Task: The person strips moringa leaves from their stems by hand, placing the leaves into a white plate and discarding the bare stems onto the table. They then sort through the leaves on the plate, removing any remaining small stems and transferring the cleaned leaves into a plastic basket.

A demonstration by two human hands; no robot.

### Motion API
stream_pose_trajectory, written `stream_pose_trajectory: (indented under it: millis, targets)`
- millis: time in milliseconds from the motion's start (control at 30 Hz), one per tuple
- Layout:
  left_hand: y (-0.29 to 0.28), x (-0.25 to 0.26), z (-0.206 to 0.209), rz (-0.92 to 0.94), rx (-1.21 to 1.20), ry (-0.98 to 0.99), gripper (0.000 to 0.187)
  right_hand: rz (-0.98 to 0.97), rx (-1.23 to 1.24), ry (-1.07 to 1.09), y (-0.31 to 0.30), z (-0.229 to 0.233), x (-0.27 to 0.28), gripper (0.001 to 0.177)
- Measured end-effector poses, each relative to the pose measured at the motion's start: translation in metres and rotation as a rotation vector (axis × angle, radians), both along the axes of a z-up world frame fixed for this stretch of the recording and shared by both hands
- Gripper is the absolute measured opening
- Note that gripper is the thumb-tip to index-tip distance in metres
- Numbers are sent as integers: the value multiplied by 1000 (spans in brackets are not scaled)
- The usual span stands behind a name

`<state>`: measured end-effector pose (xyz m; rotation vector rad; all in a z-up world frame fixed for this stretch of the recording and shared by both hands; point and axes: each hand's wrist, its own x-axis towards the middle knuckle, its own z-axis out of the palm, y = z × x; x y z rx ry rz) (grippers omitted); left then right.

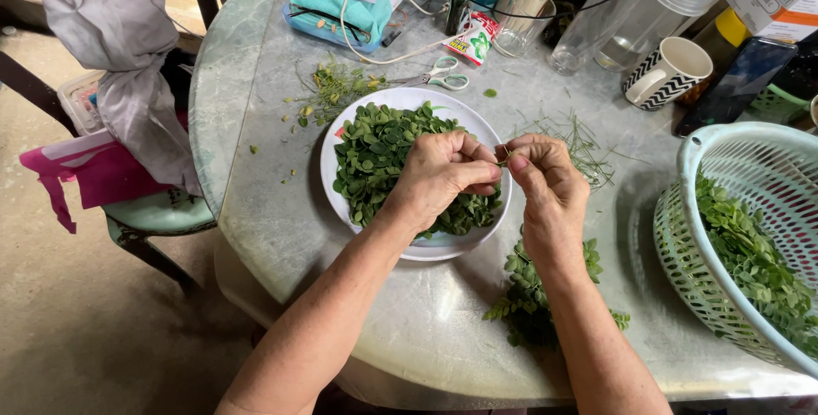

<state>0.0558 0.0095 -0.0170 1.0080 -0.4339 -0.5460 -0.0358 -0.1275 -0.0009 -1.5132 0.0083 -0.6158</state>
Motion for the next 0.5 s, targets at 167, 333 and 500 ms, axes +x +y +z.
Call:
stream_pose_trajectory:
  millis: [167,333,500]
  targets:
    - [3,2,1,-10,10,-14,10,17,16,-14,1,3,-1,13]
    - [6,1,7,-14,12,-7,13,34,55,-48,3,1,-1,14]
    - [4,1,3,-50,56,-35,10,33,32,-58,2,1,-2,11]
